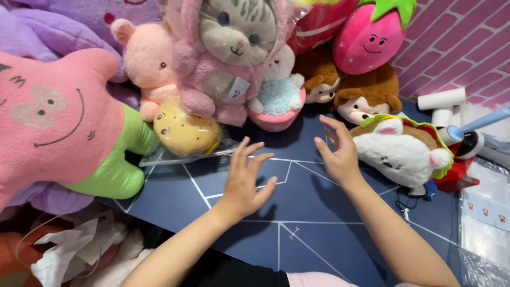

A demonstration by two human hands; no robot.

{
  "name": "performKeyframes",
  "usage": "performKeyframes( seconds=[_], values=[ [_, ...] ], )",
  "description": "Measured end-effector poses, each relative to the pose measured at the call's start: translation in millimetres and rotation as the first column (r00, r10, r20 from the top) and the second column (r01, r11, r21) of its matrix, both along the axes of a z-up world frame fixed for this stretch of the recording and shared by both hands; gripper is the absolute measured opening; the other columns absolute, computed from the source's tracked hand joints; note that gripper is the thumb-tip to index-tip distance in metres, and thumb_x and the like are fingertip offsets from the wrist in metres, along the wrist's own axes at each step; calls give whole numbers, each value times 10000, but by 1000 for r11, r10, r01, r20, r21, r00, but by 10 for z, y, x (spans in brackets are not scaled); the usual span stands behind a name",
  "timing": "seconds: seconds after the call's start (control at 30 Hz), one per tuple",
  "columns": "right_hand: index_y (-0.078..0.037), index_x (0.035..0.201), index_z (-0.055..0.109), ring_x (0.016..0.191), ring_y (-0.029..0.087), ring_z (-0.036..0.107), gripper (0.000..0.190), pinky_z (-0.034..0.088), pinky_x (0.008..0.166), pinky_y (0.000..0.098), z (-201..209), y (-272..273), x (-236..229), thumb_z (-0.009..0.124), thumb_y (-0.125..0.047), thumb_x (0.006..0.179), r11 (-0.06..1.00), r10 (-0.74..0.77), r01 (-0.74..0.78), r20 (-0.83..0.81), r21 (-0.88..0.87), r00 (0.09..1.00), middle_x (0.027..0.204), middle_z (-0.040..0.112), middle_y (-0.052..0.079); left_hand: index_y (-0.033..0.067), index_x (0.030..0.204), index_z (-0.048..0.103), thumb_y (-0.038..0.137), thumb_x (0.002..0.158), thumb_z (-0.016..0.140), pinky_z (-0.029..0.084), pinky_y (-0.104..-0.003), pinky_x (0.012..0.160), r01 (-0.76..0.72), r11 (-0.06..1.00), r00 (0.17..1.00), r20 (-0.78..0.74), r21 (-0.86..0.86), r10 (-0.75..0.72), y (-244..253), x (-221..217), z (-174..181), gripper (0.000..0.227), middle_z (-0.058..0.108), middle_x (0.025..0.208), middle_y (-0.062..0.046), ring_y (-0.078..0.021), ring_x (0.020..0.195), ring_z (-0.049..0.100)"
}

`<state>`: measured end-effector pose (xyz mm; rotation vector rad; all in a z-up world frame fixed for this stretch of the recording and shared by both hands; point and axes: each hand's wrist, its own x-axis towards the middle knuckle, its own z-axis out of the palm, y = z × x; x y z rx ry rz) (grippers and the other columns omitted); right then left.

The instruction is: Cleaning a plush toy with a lint roller on a desk surrounded by other toys.

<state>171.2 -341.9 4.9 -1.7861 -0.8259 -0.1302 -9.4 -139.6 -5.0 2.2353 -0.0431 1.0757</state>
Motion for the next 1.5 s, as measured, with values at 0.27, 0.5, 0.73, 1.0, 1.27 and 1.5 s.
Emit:
performKeyframes(
  seconds=[0.27, 0.5, 0.73, 1.0, 1.27, 1.5],
  values=[
    [107, 1134, 617, 886, 324, 736, 132, 646, 769, 451, -92, -1622, -392, 565, 89, 1015, 894, -358, 361, -63, 266, 932, 1034, 691, 245, 5, 1528, 394, 161, 869, 737, 341, -614, 1146, 415, 778, 762, -288, -471, -581, -840, 772, -7, 759, 437, 1454, -302, -535, 1394, 410],
    [-3, 1248, 587, 1066, 195, 655, 279, 583, 918, 354, -429, -2226, -60, 658, 20, 979, 694, -694, 647, 54, 314, 718, 1135, 648, 137, -8, 1520, 381, 161, 893, 728, 335, -603, 1169, 358, 754, 814, -212, -551, -542, -1370, 1670, -374, 737, 368, 1471, -318, -533, 1415, 379],
    [20, 1325, 618, 1265, 376, 589, 364, 269, 1198, 551, -590, -2112, -110, 628, -222, 1054, 710, -650, 697, 289, -101, 703, 1306, 633, 185, 33, 1550, 356, 243, 935, 690, 376, -584, 1140, 402, 788, 765, -301, -467, -569, -1331, 1705, -285, 731, 478, 1412, -281, -487, 1373, 460],
    [11, 1261, 693, 1134, 335, 677, 366, 485, 1066, 457, -458, -1855, -343, 707, -211, 970, 817, -546, 577, 335, 10, 768, 1158, 693, 141, 101, 1387, 516, 482, 719, 903, 423, -566, 1097, 294, 739, 745, -340, -606, -575, -1053, 1699, -418, 860, 554, 1267, -205, -452, 1291, 536],
    [-48, 1213, 718, 1055, 274, 718, 407, 562, 954, 389, -467, -1624, -457, 807, -243, 867, 920, -357, 387, 268, -64, 895, 1098, 726, 80, 94, 1543, 347, 309, 543, 988, 302, -606, 1181, 329, 663, 565, -422, -673, -709, -681, 1201, -31, 1207, 487, 1500, -283, -448, 1438, 408],
    [-100, 1103, 756, 985, 252, 728, 251, 512, 1021, 389, -562, -1806, -243, 721, -312, 974, 896, -400, 441, 328, -57, 856, 1018, 743, 45, 63, 1496, 454, 203, 602, 971, 385, -580, 1123, 316, 575, 517, -372, -755, -771, -573, 1308, -240, 1042, 587, 1402, -222, -374, 1364, 503]
  ],
)
